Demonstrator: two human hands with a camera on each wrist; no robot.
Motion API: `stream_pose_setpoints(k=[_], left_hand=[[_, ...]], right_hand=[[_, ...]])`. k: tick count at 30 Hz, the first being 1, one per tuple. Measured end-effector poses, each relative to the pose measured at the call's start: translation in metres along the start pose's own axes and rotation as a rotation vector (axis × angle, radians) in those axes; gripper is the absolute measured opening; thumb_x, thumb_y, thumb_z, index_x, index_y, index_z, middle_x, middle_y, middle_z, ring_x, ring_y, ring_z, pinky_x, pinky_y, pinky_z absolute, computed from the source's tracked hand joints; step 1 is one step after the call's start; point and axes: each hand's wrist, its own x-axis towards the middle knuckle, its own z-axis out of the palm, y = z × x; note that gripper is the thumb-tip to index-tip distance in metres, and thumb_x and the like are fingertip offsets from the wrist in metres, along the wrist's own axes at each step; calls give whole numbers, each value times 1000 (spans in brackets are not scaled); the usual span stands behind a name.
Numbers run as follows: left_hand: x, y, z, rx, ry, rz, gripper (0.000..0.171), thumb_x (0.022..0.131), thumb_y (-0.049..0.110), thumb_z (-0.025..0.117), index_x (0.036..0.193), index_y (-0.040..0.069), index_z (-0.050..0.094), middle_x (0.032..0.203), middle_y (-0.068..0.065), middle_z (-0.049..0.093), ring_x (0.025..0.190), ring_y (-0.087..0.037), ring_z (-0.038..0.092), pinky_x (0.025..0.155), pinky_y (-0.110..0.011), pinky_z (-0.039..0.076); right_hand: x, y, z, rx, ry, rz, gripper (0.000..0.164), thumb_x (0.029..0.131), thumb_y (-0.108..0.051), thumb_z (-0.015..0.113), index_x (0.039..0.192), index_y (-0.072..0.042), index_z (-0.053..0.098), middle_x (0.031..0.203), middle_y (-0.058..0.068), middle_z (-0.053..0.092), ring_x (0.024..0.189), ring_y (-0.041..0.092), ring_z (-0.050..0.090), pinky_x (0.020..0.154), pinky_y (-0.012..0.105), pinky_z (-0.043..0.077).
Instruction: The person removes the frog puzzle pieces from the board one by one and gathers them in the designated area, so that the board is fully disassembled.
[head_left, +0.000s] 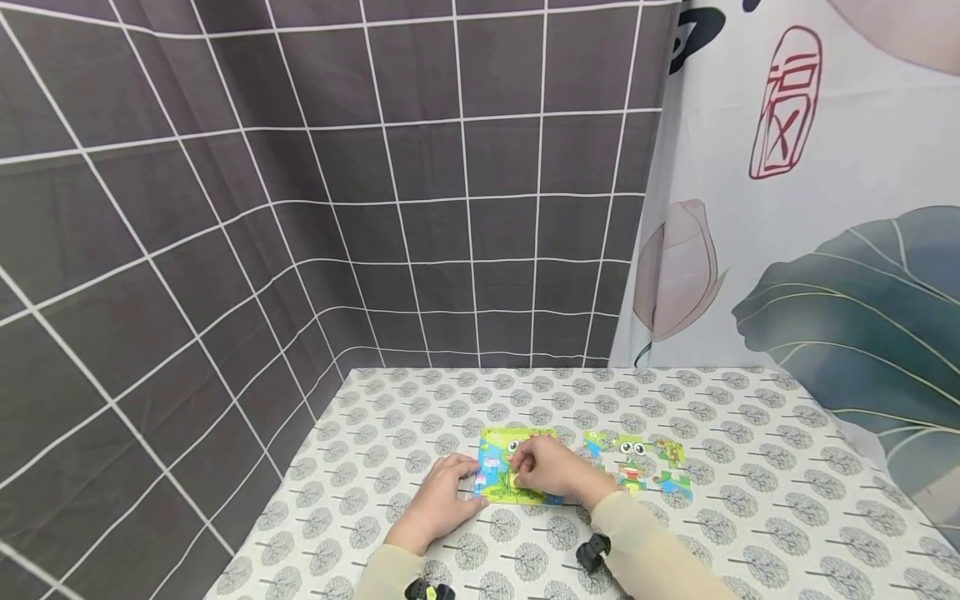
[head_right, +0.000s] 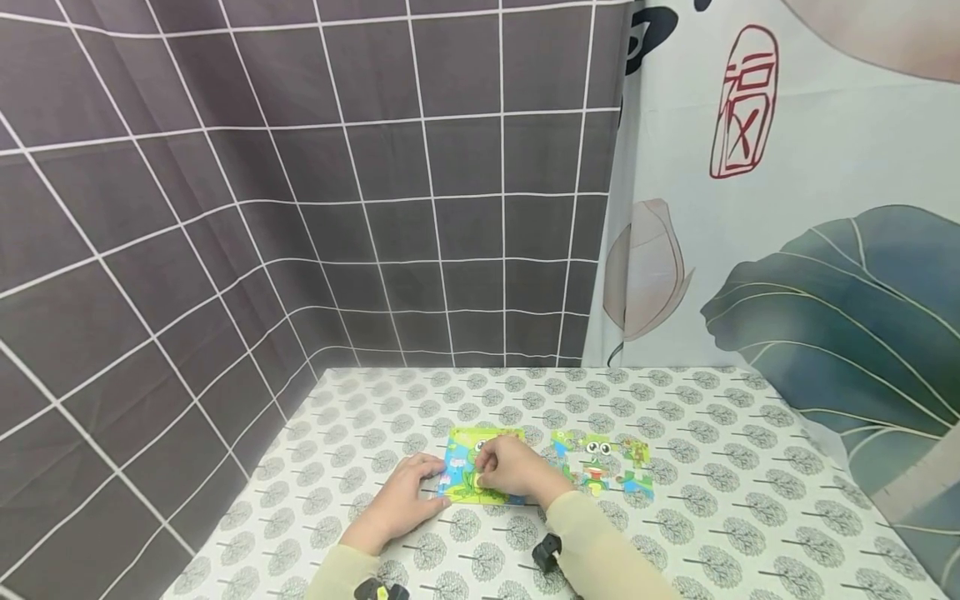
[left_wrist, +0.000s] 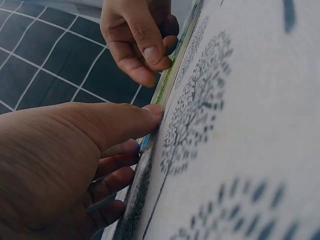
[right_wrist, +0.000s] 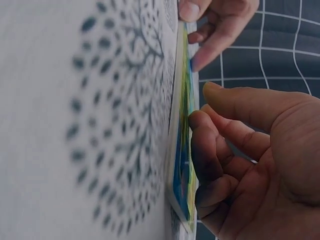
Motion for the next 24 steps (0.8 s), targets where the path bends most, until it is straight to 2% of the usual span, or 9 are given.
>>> stream_pose_setpoints(k=[8, 14, 24], left_hand=[[0, 1, -1, 2, -5, -5, 58, 86, 30, 85, 135, 5, 68, 136, 2, 61, 128, -23, 53, 114, -48, 45], [-1, 3, -1, 2, -3, 6, 58, 85, 29, 85, 135, 4, 68, 135, 1, 62, 127, -24, 53, 113, -50, 46], [-1, 3, -1, 11, -5, -19, 58, 86, 31, 85, 135, 6, 68, 136, 2, 61, 127, -23, 53, 114, -48, 45]], right_hand=[[5, -7, 11, -68, -10, 32, 27, 81, -11, 87, 106, -8, 77, 71, -6, 62, 63, 9, 55, 63, 27, 50], [6, -7, 16, -101, -6, 43, 23, 77, -11, 89, 97, -14, 76, 69, -6, 60, 60, 10, 52, 62, 28, 49], [10, -9, 18, -114, -2, 80, 25, 75, -13, 91, 92, -16, 72, 68, -5, 61, 59, 11, 54, 59, 26, 48]])
